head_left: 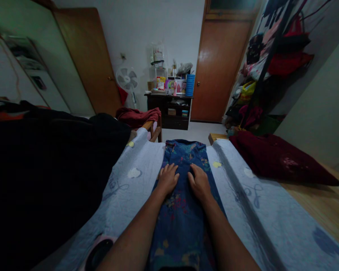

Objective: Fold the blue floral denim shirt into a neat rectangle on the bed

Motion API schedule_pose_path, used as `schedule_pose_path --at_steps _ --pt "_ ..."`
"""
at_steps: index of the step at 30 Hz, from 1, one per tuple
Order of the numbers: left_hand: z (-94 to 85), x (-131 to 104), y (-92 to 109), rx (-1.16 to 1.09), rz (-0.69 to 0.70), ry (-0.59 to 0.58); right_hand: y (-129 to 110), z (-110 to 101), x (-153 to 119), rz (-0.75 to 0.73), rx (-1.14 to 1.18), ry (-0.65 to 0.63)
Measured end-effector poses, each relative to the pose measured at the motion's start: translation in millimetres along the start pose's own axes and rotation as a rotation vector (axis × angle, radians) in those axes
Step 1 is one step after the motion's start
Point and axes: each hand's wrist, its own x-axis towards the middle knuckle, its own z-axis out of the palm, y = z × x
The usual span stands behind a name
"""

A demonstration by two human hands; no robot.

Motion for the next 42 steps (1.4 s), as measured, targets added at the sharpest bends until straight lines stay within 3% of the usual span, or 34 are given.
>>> schedule_pose_path --at_steps 3,6,10,13,15,18,21,24,26,28,31,34,36,38,42 --pt "-8.0 11.0 9.8 -0.086 0.098 0.066 9.0 -8.9 1.1 0.184 -0.045 0.126" --pt "-10.8 25.4 23.9 -0.152 0.270 0.038 14.1 -13.6 1.1 0.332 0.045 0.102" --pt "-10.1 41.9 37.9 -0.204 0.432 -0.074 11.6 -16.4 1.3 0.323 0.518 0.113" --pt "-14.8 45.9 34.6 -0.229 0.443 -0.134 10.1 -16.4 2.0 0.328 0.919 0.090" --pt "-21.1 44.1 24.5 -0.280 0.412 -0.134 12.6 -15.1 2.3 0.371 1.018 0.117" --pt "-31.9 36.1 3.5 -0.437 0.332 -0.102 18.4 -12.0 1.6 0.310 0.843 0.185" --pt "-41.5 25.1 -10.9 -0.474 0.256 -0.101 20.8 -8.2 -0.6 0.200 0.583 0.128" --pt "-47.2 14.5 -9.7 -0.315 -0.004 -0.120 19.7 -3.0 -3.1 0.159 0.402 0.039" --pt "-48.1 8.9 -3.7 -0.145 -0.106 -0.093 19.2 1.1 -4.3 0.123 0.328 0.015" --pt "-46.2 5.6 1.7 -0.008 -0.083 0.006 19.5 4.8 -5.0 0.085 0.279 0.009" --pt "-37.7 6.2 5.5 0.043 0.113 0.113 20.5 7.5 -4.0 0.063 0.227 -0.008" --pt "-24.2 12.0 8.2 -0.060 0.289 0.001 22.9 4.2 2.3 0.075 0.207 -0.065" --pt "-15.2 16.4 12.1 -0.126 0.276 -0.064 26.4 -1.0 10.8 0.084 0.223 -0.125" --pt "-8.1 20.3 17.5 -0.140 0.207 -0.045 31.7 -6.4 22.3 0.103 0.229 -0.152" --pt "-0.3 25.5 27.2 -0.083 0.072 -0.005 42.9 -8.0 45.3 0.145 0.136 -0.075"
